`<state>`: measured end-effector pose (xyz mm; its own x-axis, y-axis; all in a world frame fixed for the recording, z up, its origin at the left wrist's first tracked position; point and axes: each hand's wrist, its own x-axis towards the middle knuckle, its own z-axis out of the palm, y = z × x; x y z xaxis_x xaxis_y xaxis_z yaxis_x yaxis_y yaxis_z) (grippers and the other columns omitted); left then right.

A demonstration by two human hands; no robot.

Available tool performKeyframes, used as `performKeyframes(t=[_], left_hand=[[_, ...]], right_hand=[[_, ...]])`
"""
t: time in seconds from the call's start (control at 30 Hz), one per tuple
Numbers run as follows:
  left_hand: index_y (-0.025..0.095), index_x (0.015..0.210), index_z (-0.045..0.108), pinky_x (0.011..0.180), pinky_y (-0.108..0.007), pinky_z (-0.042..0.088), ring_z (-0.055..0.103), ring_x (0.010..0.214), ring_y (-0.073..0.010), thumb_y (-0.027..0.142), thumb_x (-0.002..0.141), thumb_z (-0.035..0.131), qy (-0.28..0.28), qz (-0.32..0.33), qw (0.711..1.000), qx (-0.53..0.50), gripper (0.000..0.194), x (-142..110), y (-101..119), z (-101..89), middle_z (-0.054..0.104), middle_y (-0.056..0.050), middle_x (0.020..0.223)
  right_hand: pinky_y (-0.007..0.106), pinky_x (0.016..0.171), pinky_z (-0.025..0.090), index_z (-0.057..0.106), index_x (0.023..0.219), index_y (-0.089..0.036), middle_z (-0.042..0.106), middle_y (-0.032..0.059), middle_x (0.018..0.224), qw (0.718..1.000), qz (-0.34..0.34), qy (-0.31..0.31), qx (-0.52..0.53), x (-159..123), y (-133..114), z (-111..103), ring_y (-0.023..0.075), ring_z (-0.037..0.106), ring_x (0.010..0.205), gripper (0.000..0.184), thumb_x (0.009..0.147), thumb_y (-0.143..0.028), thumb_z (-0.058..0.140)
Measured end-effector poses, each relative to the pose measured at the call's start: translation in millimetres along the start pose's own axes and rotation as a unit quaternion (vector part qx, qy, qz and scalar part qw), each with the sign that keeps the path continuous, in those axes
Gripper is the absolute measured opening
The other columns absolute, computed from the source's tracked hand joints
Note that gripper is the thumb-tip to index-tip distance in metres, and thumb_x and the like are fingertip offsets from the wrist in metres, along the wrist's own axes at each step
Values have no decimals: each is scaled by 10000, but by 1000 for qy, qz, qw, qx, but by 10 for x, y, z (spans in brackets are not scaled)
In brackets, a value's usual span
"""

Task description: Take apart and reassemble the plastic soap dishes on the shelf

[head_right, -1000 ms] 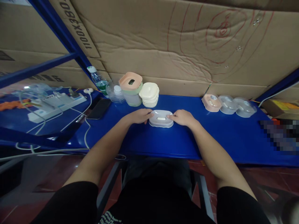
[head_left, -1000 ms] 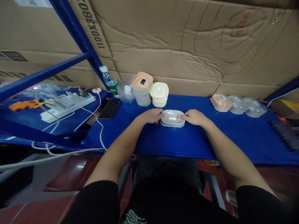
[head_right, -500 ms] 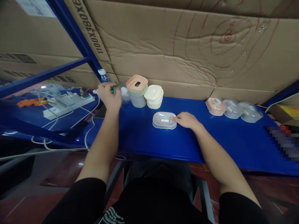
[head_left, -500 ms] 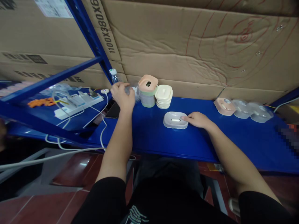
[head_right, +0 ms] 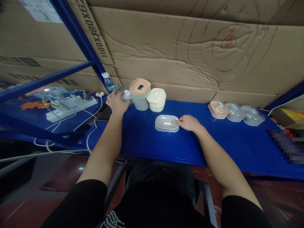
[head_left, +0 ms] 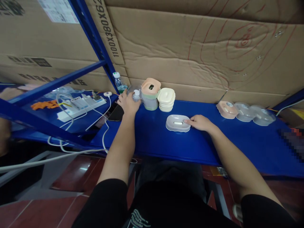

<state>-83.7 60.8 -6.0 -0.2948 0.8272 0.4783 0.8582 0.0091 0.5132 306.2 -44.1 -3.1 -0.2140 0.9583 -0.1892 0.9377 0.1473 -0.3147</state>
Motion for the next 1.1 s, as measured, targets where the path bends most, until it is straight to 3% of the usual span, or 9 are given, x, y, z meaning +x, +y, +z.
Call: performKeyframes(t=[0.2,0.43,0.67,0.87,1.1], left_hand=[[272,1345,670,1164,-662,311,380,1451,-451,420,766,793,31,11,999,15,611,-4,13,15,409,-99,1671],[261,1365,660,1177,-663,310,378,1461,-444,425,793,773,50,22,998,0,606,-8,51,-24,429,-104,1657],[249,1487,558,1206,-658,300,365,1485,-449,403,746,822,49,22,998,-19,802,21,62,-31,415,-121,1662],[225,1580,425,1248,-645,236,302,1534,-448,390,753,822,33,4,998,-46,932,37,65,-2,321,-142,1709],[222,1629,316,1253,-633,250,234,1582,-433,320,726,833,28,-22,998,-54,1045,35,85,22,222,-157,1746]], right_hand=[[313,604,357,665,647,-218,725,70,723,1000,1,3,2,-7,-11,-3,211,644,681,700,925,-810,418],[312,606,360,657,640,-220,726,68,722,1000,3,3,9,-17,-19,-8,211,645,686,690,919,-811,437],[310,602,356,653,644,-215,720,70,718,1000,-9,5,7,3,15,10,205,636,674,694,925,-807,425],[318,599,353,650,636,-216,711,67,700,1000,-5,8,14,-3,2,8,203,625,660,690,920,-807,437],[318,614,357,654,637,-216,708,67,705,1000,-11,8,18,-5,7,8,204,630,680,698,913,-818,436]])
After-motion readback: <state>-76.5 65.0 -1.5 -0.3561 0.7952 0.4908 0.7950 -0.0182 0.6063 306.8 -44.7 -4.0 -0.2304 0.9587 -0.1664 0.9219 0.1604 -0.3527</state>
